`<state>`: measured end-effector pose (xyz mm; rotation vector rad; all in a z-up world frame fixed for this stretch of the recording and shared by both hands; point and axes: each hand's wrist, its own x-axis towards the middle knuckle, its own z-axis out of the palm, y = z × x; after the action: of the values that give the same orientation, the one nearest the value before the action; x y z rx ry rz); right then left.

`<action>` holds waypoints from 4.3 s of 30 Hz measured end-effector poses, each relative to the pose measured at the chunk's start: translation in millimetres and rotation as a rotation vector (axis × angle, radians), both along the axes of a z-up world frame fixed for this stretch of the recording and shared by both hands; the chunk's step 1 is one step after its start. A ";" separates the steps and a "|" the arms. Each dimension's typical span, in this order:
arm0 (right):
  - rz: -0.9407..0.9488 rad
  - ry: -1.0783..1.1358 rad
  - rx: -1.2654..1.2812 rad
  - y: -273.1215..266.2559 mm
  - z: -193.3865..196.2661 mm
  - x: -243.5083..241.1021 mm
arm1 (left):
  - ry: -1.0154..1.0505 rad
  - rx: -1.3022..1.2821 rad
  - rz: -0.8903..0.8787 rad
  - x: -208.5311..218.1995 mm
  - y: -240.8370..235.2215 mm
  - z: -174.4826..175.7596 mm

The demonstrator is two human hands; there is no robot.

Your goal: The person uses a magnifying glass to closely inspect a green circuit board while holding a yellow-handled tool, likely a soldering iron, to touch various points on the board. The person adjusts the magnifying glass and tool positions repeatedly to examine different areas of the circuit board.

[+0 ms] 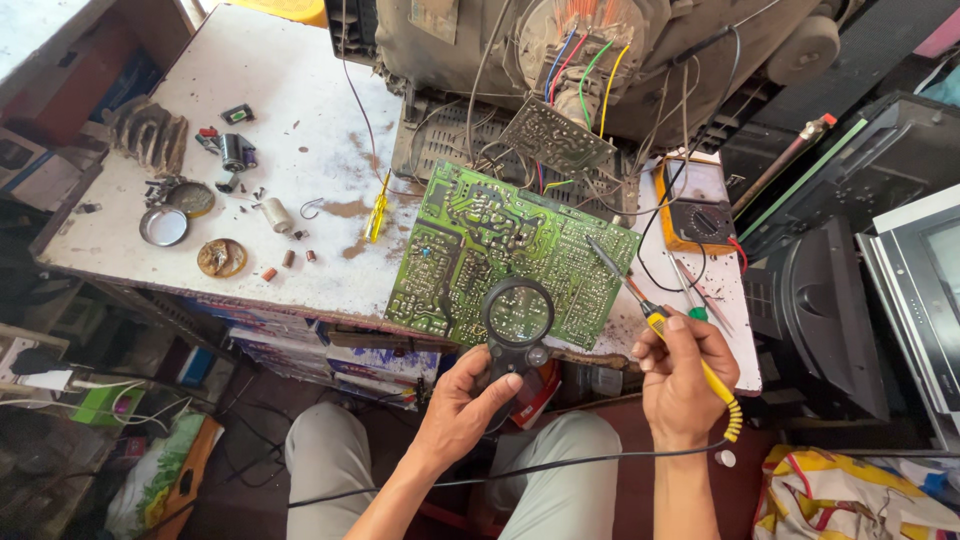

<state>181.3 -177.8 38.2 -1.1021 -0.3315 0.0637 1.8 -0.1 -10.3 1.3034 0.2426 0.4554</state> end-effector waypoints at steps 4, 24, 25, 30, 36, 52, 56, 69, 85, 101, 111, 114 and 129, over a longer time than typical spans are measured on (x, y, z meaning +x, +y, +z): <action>0.034 0.208 0.117 -2.0 -9.7 12.0 | -0.037 -0.043 -0.019 1.2 -0.5 0.4; 0.207 0.520 0.492 -106.8 -47.9 -20.1 | -0.042 -0.029 -0.022 -6.0 -4.0 -4.7; 0.150 0.487 0.436 -112.9 -47.3 -24.3 | -0.013 -0.018 -0.013 -9.2 -4.6 -7.4; -0.231 0.166 -0.029 -115.6 -44.9 -25.8 | 0.114 -0.114 -0.013 -20.6 -2.2 -17.8; -0.215 0.072 -0.074 -128.9 -58.2 -21.4 | 0.181 -0.161 0.025 -44.8 5.2 -24.9; 0.049 0.263 0.138 -89.1 -67.9 -49.8 | -0.049 0.290 0.185 -52.1 25.3 2.7; 0.031 0.237 0.116 -71.2 -57.5 -61.6 | -0.048 0.310 0.172 -35.9 20.1 17.2; 0.047 0.025 -0.038 -45.9 -30.8 -55.6 | -0.082 0.177 0.169 -16.7 -2.1 23.0; 0.253 -0.038 -0.164 -14.1 -13.6 -18.7 | -0.064 -0.006 0.116 -15.2 -1.6 33.1; 0.246 -0.048 -0.243 -1.9 -13.1 -18.0 | -0.128 0.015 0.094 -18.3 -0.1 35.9; 0.217 -0.230 -0.380 -3.4 -4.5 -25.0 | -0.106 -0.052 0.075 -17.5 0.5 35.2; 0.209 -0.210 -0.386 -4.5 -4.4 -25.1 | -0.122 -0.035 0.073 -17.3 1.0 35.2; 0.198 -0.341 -0.447 -1.8 -1.8 -29.1 | -0.111 -0.021 0.073 -17.4 3.0 37.1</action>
<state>152.2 -179.6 36.4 -1.5232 -0.7589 0.1305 -15.6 2.9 26.8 1.2470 0.2018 0.5839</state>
